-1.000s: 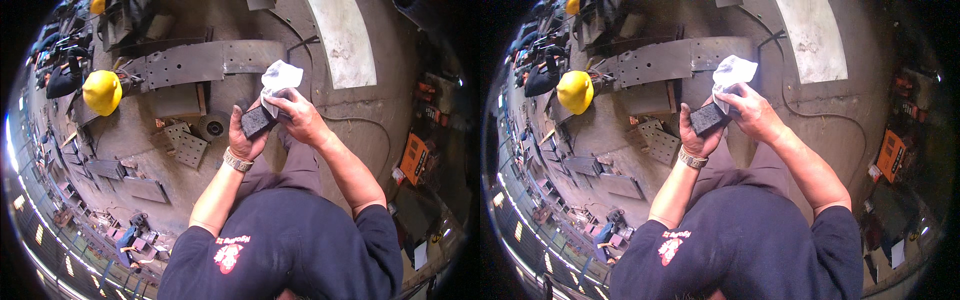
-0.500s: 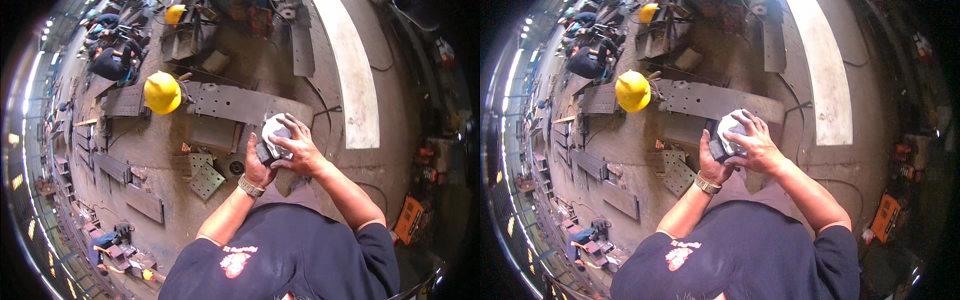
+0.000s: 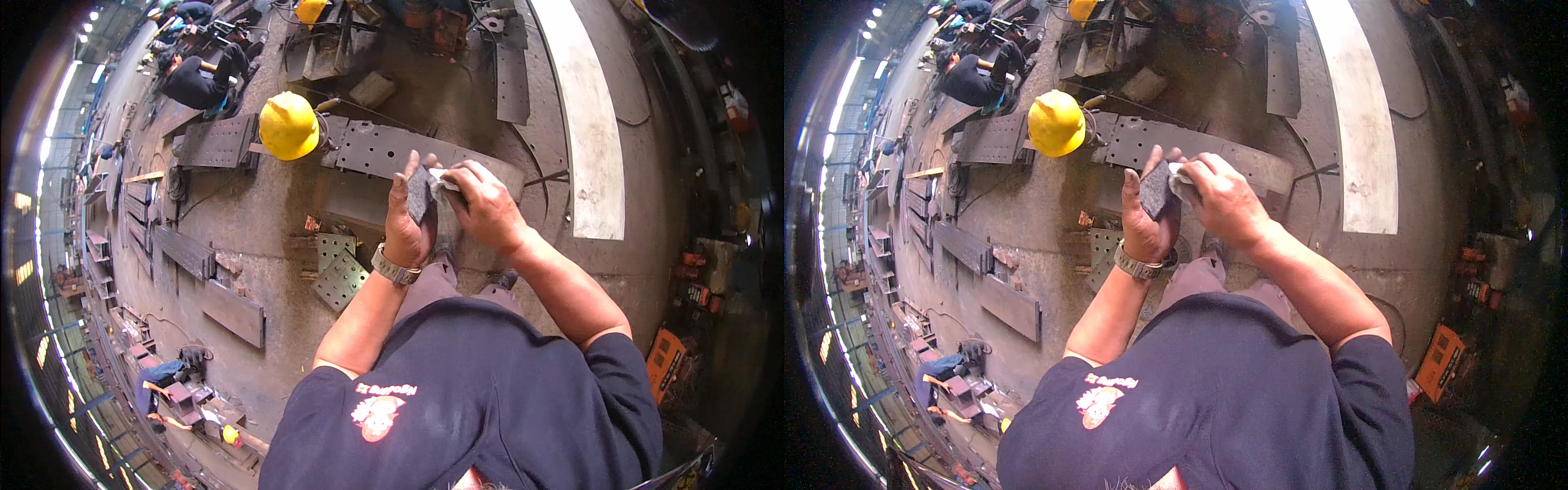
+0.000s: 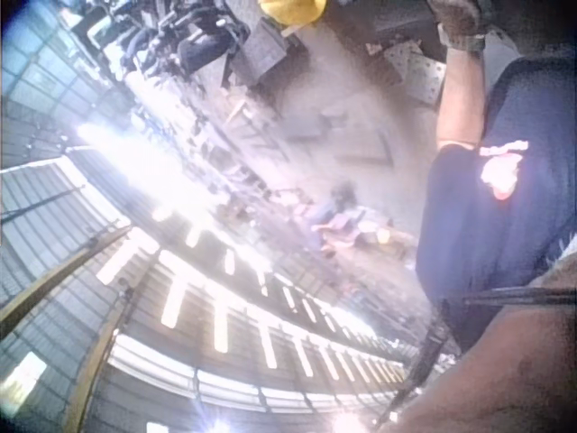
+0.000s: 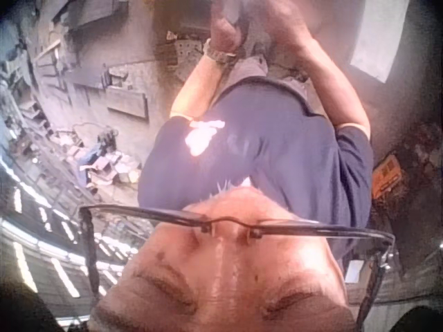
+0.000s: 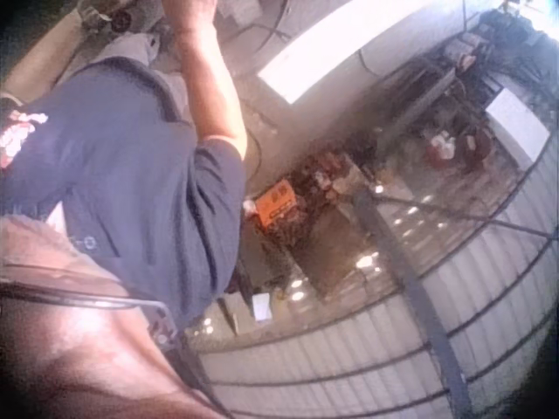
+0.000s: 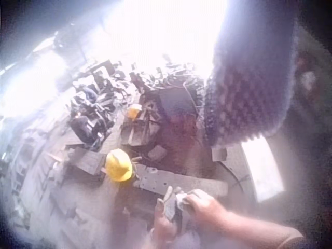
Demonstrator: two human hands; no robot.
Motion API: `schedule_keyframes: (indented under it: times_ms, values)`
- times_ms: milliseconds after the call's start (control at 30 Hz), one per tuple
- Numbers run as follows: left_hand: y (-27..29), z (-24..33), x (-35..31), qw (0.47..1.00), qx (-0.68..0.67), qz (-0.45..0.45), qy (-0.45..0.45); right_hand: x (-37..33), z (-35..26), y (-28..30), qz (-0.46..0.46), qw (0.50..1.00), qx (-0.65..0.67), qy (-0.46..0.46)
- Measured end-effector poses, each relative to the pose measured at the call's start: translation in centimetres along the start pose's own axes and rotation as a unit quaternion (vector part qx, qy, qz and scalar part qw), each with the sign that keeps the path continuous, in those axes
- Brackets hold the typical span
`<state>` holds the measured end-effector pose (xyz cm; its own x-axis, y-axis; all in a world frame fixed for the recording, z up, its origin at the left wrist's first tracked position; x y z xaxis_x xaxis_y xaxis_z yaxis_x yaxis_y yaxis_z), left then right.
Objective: The person cleans a small metal block with a cloth, then picks up a larger curved metal piece and places the block onto it. They use a handheld tool to scrape or mark the surface of the larger piece while sitting on the floor.
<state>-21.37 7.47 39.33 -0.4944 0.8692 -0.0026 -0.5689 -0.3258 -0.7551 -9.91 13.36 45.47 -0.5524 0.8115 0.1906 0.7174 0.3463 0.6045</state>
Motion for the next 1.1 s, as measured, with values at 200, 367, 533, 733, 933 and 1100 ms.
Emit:
schedule_keyframes:
  times_ms: [200, 367, 533, 733, 933, 1100]
  values:
    - [-1.1, 0.5, 0.1, 0.999, 0.026, -0.027, -0.014, -0.8, -3.4, -1.1, 0.025, 0.996, 0.081, 0.01]
    - [-2.4, 1.0, -0.8, 0.997, 0.04, -0.054, -0.049, 0.8, 0.2, -1.0, 0.065, 0.997, 0.027, -0.028]
    - [-2.2, 1.6, 0.6, 0.998, 0.037, -0.04, -0.042, -1.2, -5.5, -0.9, 0.003, 0.993, 0.079, 0.085]
    - [-2.9, 0.6, 0.6, 0.999, 0.004, -0.032, -0.039, 0.6, -1.9, -0.3, 0.062, 0.996, 0.03, 0.054]
    - [-3.6, 0.4, 0.8, 0.997, -0.053, -0.054, 0.003, 2.0, -1.2, 0.2, 0.058, 0.996, -0.055, 0.04]
    - [-3.4, 0.2, 1.0, 0.993, -0.118, -0.016, 0.008, 2.0, -1.6, 0.7, 0.072, 0.994, -0.07, 0.03]
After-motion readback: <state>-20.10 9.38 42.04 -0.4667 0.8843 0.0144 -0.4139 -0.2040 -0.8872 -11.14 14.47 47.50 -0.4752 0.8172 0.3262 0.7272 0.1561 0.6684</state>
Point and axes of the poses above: each hand's wrist, its own x-axis towards the middle knuckle, its own y-axis out of the back of the hand, z = x × y, the point moved 7 cm from there along x, towards the middle knuckle, and after that the axes turned 15 degrees about -y, right-handed, at the moved point
